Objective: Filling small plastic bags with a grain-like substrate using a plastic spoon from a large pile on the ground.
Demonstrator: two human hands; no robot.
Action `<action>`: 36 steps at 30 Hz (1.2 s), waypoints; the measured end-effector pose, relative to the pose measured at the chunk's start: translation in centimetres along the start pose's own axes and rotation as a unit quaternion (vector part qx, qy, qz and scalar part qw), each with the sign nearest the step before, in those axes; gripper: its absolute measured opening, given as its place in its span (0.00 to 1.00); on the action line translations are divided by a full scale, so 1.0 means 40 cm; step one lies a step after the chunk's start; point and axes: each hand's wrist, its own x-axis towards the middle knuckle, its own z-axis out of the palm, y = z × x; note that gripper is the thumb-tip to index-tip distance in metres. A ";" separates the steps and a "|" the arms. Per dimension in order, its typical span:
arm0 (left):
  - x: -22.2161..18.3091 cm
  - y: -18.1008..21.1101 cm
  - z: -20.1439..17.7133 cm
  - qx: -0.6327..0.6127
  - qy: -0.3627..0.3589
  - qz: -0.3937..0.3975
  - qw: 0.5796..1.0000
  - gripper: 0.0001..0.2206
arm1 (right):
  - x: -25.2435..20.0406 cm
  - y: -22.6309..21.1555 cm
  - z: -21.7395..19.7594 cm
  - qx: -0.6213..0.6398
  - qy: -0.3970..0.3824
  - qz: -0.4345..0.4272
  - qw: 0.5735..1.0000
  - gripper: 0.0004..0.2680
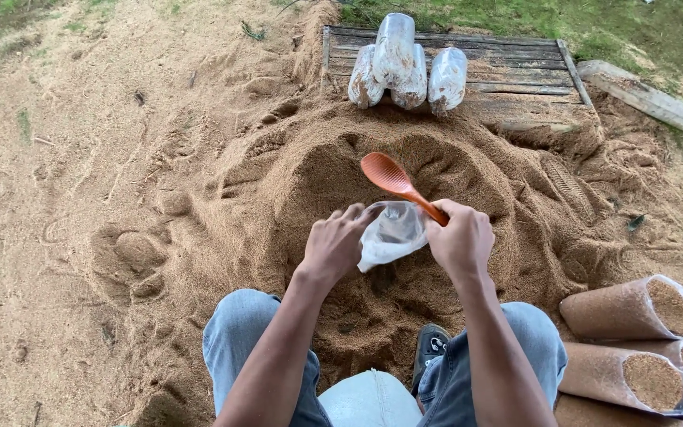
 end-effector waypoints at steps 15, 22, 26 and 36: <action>0.006 0.012 0.003 -0.253 -0.102 -0.094 0.957 0.35 | -0.033 -0.122 -0.084 -0.023 -0.129 -0.004 0.991 0.08; -0.002 0.016 -0.026 -0.259 -0.091 -0.087 0.958 0.39 | -0.015 -0.054 -0.032 -0.048 -0.090 -0.001 0.995 0.06; 0.006 0.005 0.008 -0.205 -0.051 -0.095 0.973 0.34 | -0.007 -0.029 -0.006 -0.071 -0.103 0.007 0.992 0.06; 0.017 -0.002 0.042 -0.163 -0.012 -0.088 0.983 0.33 | -0.013 -0.027 0.008 -0.077 -0.126 -0.019 0.989 0.10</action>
